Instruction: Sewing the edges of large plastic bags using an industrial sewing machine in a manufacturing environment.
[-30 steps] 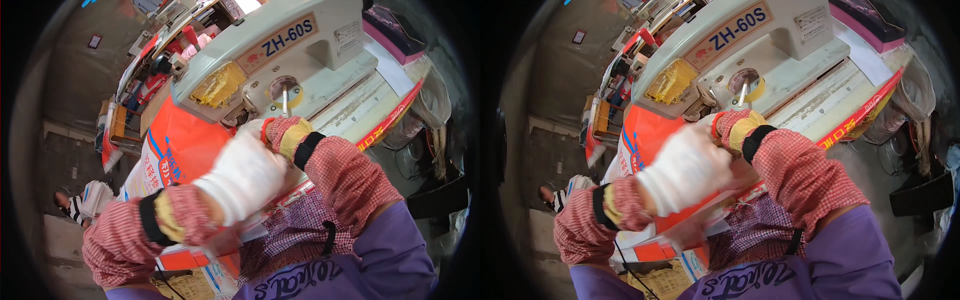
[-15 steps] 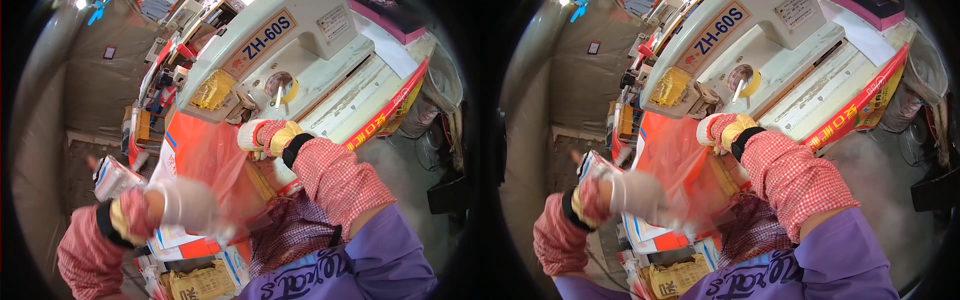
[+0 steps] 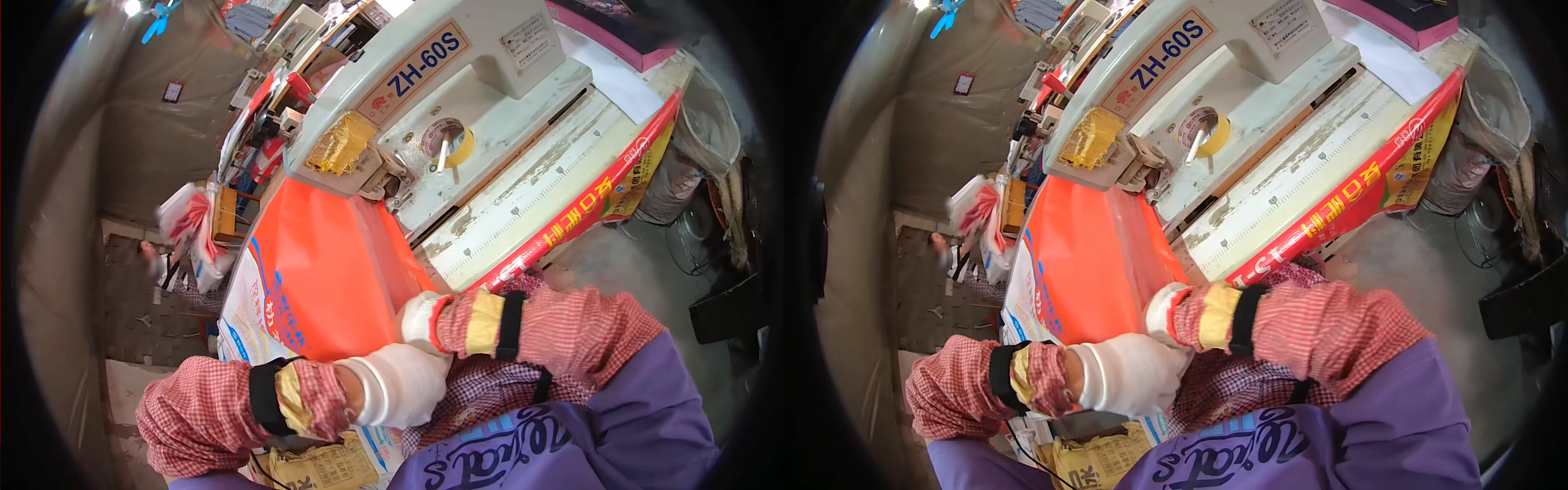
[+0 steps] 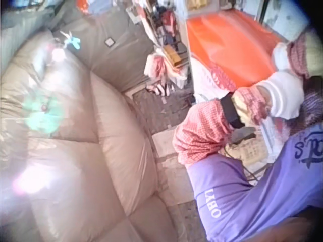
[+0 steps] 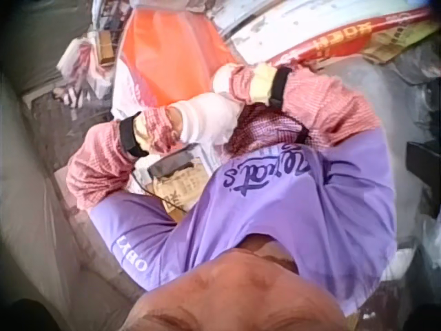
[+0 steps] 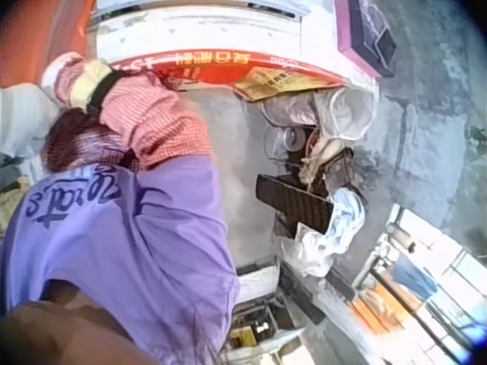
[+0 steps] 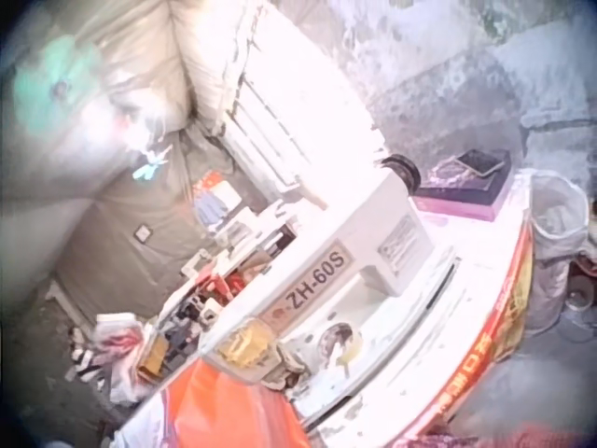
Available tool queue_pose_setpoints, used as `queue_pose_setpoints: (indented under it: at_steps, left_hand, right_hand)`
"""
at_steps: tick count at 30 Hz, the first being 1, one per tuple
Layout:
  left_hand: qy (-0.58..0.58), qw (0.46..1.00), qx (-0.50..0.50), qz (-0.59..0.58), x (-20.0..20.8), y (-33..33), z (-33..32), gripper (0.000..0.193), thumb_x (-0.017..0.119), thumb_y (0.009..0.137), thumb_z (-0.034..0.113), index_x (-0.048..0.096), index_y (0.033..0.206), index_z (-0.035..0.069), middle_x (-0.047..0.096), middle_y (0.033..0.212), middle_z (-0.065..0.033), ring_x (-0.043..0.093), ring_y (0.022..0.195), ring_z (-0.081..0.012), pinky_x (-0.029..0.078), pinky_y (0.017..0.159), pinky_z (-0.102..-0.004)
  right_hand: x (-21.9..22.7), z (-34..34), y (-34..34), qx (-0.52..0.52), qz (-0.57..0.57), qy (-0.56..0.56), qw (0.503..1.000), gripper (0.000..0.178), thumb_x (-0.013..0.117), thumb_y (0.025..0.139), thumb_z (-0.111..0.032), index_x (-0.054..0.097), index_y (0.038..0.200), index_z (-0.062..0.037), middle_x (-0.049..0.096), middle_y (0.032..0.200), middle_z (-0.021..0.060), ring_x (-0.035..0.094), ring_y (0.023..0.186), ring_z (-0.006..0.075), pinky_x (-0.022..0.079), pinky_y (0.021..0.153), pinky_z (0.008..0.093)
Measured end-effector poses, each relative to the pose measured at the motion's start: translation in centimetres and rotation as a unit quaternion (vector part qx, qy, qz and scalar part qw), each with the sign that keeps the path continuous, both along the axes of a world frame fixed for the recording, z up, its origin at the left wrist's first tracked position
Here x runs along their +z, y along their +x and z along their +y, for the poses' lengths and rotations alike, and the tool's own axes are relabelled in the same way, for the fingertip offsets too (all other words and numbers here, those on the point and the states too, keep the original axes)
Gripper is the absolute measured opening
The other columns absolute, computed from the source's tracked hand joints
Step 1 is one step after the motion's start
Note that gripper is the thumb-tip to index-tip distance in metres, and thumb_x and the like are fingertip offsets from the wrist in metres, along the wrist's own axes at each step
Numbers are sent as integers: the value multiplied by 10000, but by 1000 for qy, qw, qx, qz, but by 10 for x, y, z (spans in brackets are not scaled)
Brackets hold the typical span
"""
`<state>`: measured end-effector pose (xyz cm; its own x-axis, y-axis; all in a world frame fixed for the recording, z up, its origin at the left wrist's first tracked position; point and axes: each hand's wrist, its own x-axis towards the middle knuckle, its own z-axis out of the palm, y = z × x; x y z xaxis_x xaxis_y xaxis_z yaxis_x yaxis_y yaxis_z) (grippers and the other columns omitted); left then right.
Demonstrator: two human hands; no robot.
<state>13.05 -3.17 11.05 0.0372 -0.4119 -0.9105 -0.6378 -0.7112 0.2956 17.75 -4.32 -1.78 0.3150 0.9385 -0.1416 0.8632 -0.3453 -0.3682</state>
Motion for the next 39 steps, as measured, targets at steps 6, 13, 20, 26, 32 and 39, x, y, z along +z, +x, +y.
queue_pose_setpoints:
  at_steps: [6, 13, 20, 26, 32, 39]
  left_hand:
    - [60, 911, 378, -151, 11, -14, 21, 392, 604, 855, 408, 558, 1026, 58, 634, 908, -169, 630, 836, -368, 503, 772, -451]
    - [4, 897, 429, -108, 0, -19, 25, 343, 599, 857, 368, 566, 993, 55, 637, 828, -147, 630, 802, -368, 501, 722, -417]
    - [-97, 943, 264, -176, -15, -30, 24, 262, 617, 819, 317, 647, 803, 57, 633, 783, -109, 618, 745, -343, 512, 711, -407]
    - [-53, 972, 123, -192, -31, -22, 8, 192, 603, 742, 186, 688, 794, 21, 666, 782, -159, 654, 766, -346, 526, 704, -413]
    - [-3, 977, 108, -185, -19, -9, -12, 233, 612, 727, 136, 685, 868, -36, 665, 844, -215, 665, 835, -359, 535, 704, -402]
    - [160, 972, 171, -26, 21, -5, -21, 250, 637, 771, 62, 700, 1003, -7, 649, 973, -205, 665, 911, -352, 552, 741, -402]
  right_hand:
    - [20, -33, 63, -129, 207, 260, 934, 385, 627, 817, -241, 613, 1161, -68, 687, 916, 147, 665, 896, 355, 525, 796, 455]
    - [32, -9, 81, -195, 214, 52, 956, 612, 629, 819, -403, 509, 1191, 68, 632, 1153, 214, 627, 1078, 357, 512, 869, 419]
    - [5, 9, 81, -223, 216, 86, 947, 587, 604, 844, -358, 456, 1209, 77, 625, 1111, 269, 643, 1021, 406, 513, 866, 445]
    - [1, 19, 55, 4, -163, -72, 984, 261, 634, 849, -238, 663, 1038, -60, 695, 1048, 124, 655, 987, 282, 486, 835, 438]
    - [-21, 24, 30, -300, 21, 200, 932, 224, 526, 866, -132, 632, 1013, 0, 685, 799, 159, 689, 664, 338, 526, 524, 484]
    - [-58, 33, 19, -291, -195, 219, 911, 179, 569, 822, -136, 679, 887, -10, 620, 654, 57, 616, 545, 216, 446, 423, 394]
